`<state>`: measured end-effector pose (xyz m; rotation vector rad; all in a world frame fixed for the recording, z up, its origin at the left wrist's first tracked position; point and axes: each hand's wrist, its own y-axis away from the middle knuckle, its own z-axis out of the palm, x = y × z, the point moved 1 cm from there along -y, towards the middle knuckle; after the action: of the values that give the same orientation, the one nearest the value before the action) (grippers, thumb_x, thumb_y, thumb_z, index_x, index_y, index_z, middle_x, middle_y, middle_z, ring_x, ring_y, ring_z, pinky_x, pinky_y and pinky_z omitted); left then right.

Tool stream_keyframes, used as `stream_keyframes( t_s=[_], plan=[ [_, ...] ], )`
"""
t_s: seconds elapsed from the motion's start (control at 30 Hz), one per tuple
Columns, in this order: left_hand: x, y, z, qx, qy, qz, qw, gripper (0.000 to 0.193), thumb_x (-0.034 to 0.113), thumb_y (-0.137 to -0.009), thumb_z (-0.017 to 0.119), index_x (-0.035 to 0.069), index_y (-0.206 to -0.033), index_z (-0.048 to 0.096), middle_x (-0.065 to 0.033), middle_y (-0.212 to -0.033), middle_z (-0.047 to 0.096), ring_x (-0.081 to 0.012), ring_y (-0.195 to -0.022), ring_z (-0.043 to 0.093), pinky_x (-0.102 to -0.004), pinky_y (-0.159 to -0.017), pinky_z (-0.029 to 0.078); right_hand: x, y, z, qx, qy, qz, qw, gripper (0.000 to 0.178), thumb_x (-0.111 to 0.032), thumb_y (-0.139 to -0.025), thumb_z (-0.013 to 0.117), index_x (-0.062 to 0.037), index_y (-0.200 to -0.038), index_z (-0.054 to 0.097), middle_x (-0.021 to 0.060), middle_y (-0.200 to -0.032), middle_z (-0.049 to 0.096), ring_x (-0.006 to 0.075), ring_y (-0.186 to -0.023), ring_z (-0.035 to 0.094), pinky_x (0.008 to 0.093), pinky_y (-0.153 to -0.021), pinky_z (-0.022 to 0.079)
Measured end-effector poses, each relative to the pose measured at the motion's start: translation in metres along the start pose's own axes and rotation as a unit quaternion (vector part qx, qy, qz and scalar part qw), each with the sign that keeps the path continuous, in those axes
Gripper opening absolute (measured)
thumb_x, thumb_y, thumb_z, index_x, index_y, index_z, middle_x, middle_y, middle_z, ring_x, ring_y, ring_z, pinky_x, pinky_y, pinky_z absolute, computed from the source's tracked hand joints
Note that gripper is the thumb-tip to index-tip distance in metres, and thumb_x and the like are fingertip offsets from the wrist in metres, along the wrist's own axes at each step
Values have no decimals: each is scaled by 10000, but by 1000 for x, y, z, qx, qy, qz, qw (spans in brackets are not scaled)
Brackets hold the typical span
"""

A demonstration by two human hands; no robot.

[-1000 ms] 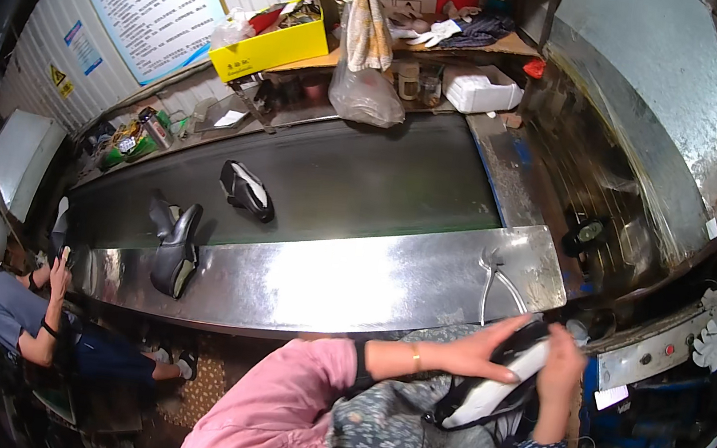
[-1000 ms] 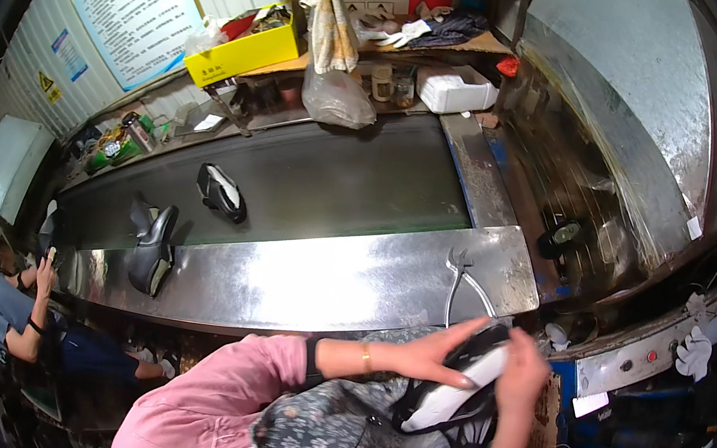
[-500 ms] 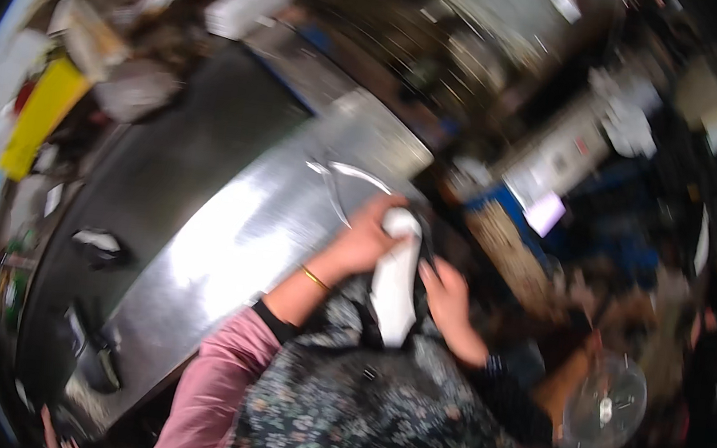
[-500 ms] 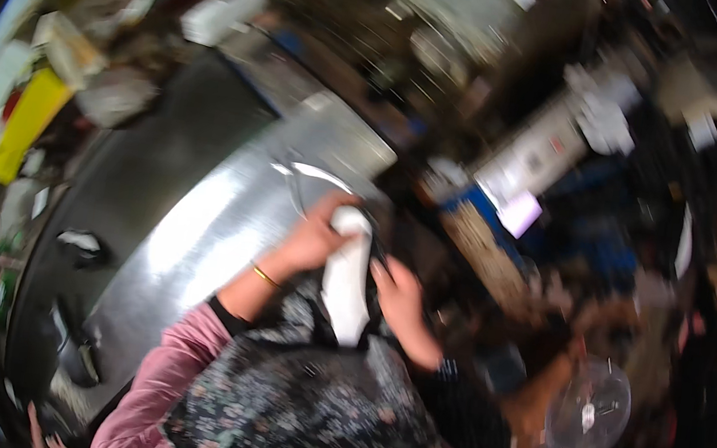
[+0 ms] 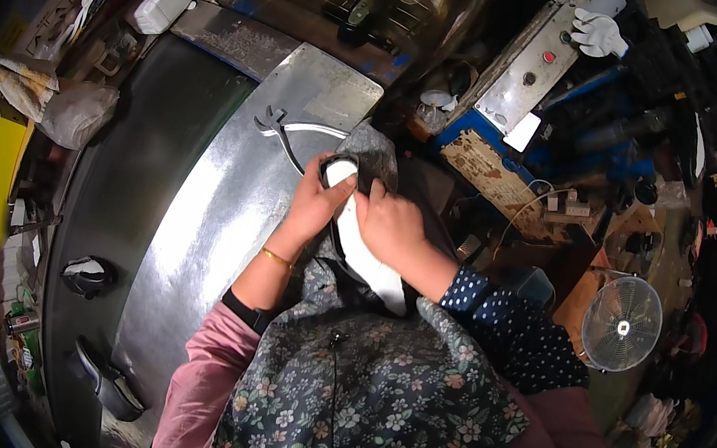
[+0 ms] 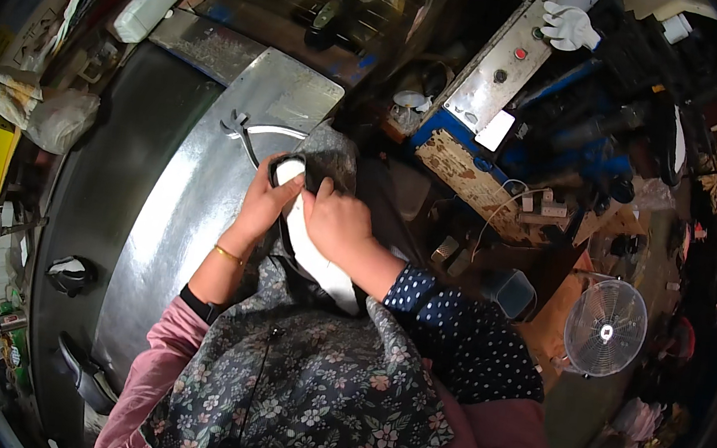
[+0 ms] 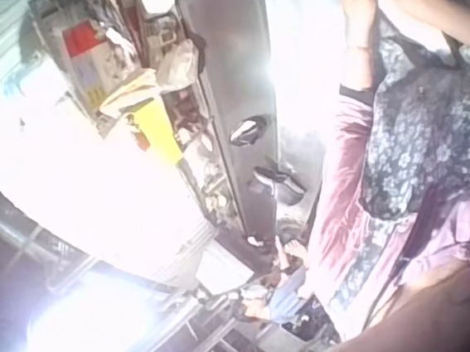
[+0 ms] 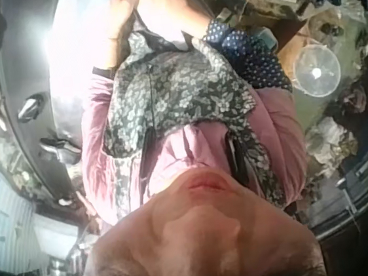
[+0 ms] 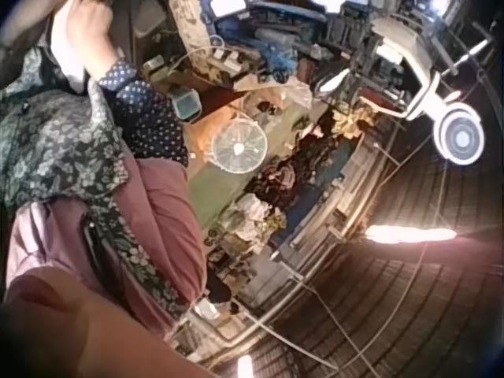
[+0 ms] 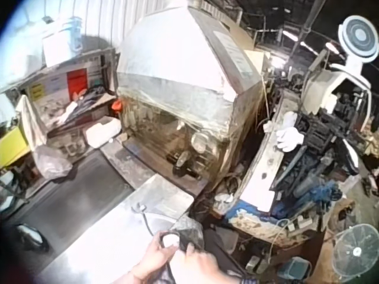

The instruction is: Operating a shoe assembly machine and processing shoes on a conveyor belt.

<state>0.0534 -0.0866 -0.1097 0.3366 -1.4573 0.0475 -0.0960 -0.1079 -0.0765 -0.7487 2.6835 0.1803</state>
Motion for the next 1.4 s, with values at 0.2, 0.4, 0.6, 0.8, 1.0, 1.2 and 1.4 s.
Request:
stream_keyframes(
  t_s=[0.2,0.4,0.6,0.8,1.0,1.2,1.4],
  plan=[
    [4,6,1,-55,45,-35,997,503,187,-910,684,14,-1334,475,-72,-1152,619,-165,-1072,573,-307,-979,438,45,50,34,-129,-481,35,866,690,-360,-1019,485,13,-1518,189,238,-1486,369,270,-1390,352,322,-1120,280],
    [-25,19,-13,186,-230,-8,955,407,335,-1023,428,11,-1225,567,-243,-1216,611,-347,-1083,625,-425,-929,498,-5,16,22,-157,-428,152,877,718,-414,-1010,455,25,-1505,176,342,-1352,479,401,-1292,472,388,-1053,373],
    [6,0,-25,-27,-483,-29,875,521,473,-1017,297,34,-1087,567,-248,-1032,655,-437,-862,649,-494,-774,505,7,12,53,-49,-411,33,910,737,-279,-1000,486,106,-1480,80,320,-1473,315,381,-1313,433,406,-1083,361],
    [-12,65,-14,-23,-482,-80,872,432,441,-1010,316,127,-1146,580,-208,-1025,657,-412,-835,663,-503,-753,516,12,33,64,-25,-516,41,855,741,-391,-1017,413,108,-1481,121,308,-1497,277,371,-1386,318,412,-1130,267],
    [-19,117,-9,38,-226,-77,970,659,547,-999,401,1,-1368,417,-248,-1199,616,-366,-1064,638,-412,-883,508,-6,28,39,-20,-652,25,758,599,-285,-1043,440,48,-1490,221,185,-1459,378,226,-1311,392,321,-1075,325],
    [6,79,-43,65,163,-172,969,570,497,-1001,458,-31,-1180,581,-96,-1022,652,-168,-929,597,-322,-850,464,23,-11,-50,-167,-503,-21,848,481,-276,-995,562,7,-1375,481,170,-1256,629,245,-1089,633,327,-939,478],
    [52,129,-121,191,-567,-102,794,679,472,-759,743,93,-1291,560,-325,-1029,656,-444,-867,666,-483,-705,537,199,6,-276,262,47,38,963,350,-214,-888,658,-53,-1198,647,168,-1075,675,329,-1016,641,385,-865,504]
  ],
)
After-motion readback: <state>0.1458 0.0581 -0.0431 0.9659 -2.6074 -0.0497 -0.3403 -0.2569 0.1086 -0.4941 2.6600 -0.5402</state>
